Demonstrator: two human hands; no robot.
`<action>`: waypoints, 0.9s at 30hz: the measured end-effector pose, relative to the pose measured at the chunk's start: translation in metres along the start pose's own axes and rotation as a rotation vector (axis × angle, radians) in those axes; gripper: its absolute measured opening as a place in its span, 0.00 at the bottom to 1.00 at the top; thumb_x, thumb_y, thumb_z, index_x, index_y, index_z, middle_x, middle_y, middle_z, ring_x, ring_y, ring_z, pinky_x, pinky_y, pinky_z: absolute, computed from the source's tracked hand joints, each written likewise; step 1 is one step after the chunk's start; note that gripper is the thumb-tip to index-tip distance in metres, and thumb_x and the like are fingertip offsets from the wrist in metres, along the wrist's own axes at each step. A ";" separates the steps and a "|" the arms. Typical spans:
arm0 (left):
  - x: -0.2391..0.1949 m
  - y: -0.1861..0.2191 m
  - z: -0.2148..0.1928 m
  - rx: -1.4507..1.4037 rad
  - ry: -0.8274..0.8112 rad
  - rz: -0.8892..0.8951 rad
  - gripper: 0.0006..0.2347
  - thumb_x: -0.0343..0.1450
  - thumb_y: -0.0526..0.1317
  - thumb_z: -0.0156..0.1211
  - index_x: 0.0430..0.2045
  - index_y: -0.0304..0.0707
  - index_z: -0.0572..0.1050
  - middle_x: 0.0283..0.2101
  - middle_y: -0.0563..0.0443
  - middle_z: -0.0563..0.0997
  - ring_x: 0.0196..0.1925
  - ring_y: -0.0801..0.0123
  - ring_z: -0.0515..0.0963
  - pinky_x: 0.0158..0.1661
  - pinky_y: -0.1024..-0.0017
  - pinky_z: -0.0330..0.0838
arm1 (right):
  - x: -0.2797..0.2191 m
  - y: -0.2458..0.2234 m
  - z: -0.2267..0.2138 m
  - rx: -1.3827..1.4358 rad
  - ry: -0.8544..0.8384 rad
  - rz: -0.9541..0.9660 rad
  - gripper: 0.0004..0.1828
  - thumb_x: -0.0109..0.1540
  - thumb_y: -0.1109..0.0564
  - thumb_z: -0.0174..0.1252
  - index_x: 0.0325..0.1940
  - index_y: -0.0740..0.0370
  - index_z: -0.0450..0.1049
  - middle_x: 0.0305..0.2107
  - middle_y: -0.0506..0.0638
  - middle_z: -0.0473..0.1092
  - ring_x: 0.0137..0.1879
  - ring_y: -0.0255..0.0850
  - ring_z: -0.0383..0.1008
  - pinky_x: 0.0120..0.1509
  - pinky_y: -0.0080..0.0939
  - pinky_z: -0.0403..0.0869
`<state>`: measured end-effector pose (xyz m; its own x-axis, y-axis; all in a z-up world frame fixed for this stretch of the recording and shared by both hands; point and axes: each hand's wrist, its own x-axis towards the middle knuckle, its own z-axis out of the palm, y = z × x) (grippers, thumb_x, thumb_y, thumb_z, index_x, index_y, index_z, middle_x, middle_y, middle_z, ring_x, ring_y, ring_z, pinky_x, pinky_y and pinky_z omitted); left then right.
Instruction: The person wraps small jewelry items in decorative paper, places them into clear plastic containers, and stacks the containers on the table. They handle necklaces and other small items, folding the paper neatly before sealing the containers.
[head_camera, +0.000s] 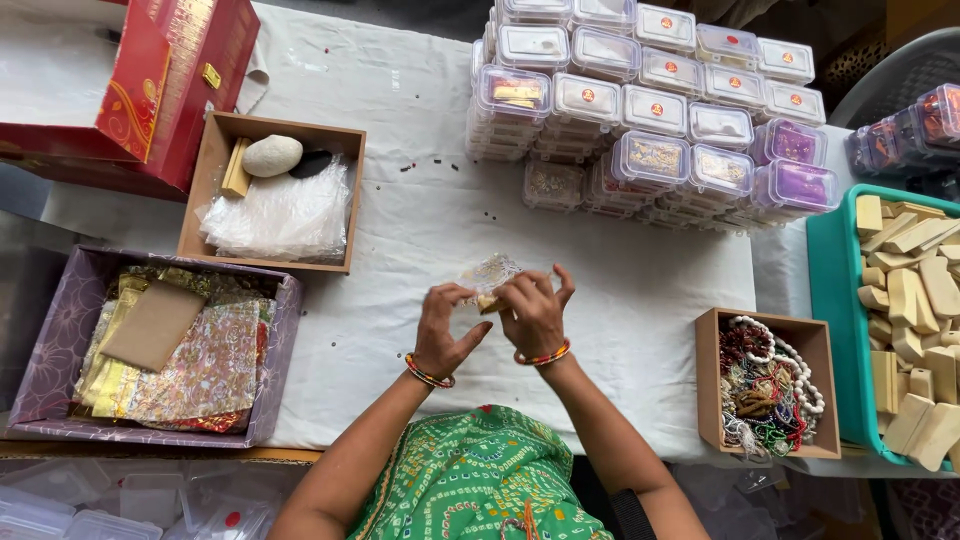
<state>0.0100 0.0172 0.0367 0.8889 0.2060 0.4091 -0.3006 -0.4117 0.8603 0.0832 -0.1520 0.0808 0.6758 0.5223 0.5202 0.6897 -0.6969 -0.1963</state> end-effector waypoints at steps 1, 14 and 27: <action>0.000 -0.007 -0.001 0.004 0.007 0.009 0.24 0.63 0.43 0.75 0.50 0.37 0.72 0.50 0.41 0.74 0.52 0.55 0.74 0.52 0.61 0.72 | 0.023 -0.001 -0.016 0.000 0.009 -0.008 0.09 0.53 0.60 0.70 0.36 0.50 0.78 0.36 0.40 0.74 0.55 0.38 0.73 0.77 0.61 0.48; -0.013 -0.113 0.026 -1.236 -0.250 -0.678 0.24 0.68 0.36 0.73 0.57 0.29 0.71 0.54 0.42 0.79 0.57 0.60 0.78 0.59 0.60 0.71 | 0.074 0.061 -0.059 1.032 -0.477 0.401 0.15 0.62 0.55 0.69 0.44 0.62 0.71 0.34 0.47 0.75 0.42 0.31 0.76 0.48 0.35 0.76; 0.009 -0.065 0.014 -1.036 -0.394 -0.820 0.18 0.66 0.32 0.70 0.49 0.36 0.74 0.46 0.49 0.83 0.48 0.69 0.83 0.50 0.66 0.81 | -0.007 0.117 -0.047 1.301 -0.497 0.836 0.18 0.58 0.61 0.70 0.51 0.69 0.77 0.40 0.52 0.78 0.45 0.36 0.79 0.52 0.38 0.79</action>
<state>0.0425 0.0331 -0.0200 0.9210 -0.2679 -0.2827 0.3886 0.5828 0.7137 0.1474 -0.2605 0.0930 0.7893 0.5103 -0.3416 -0.3262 -0.1230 -0.9373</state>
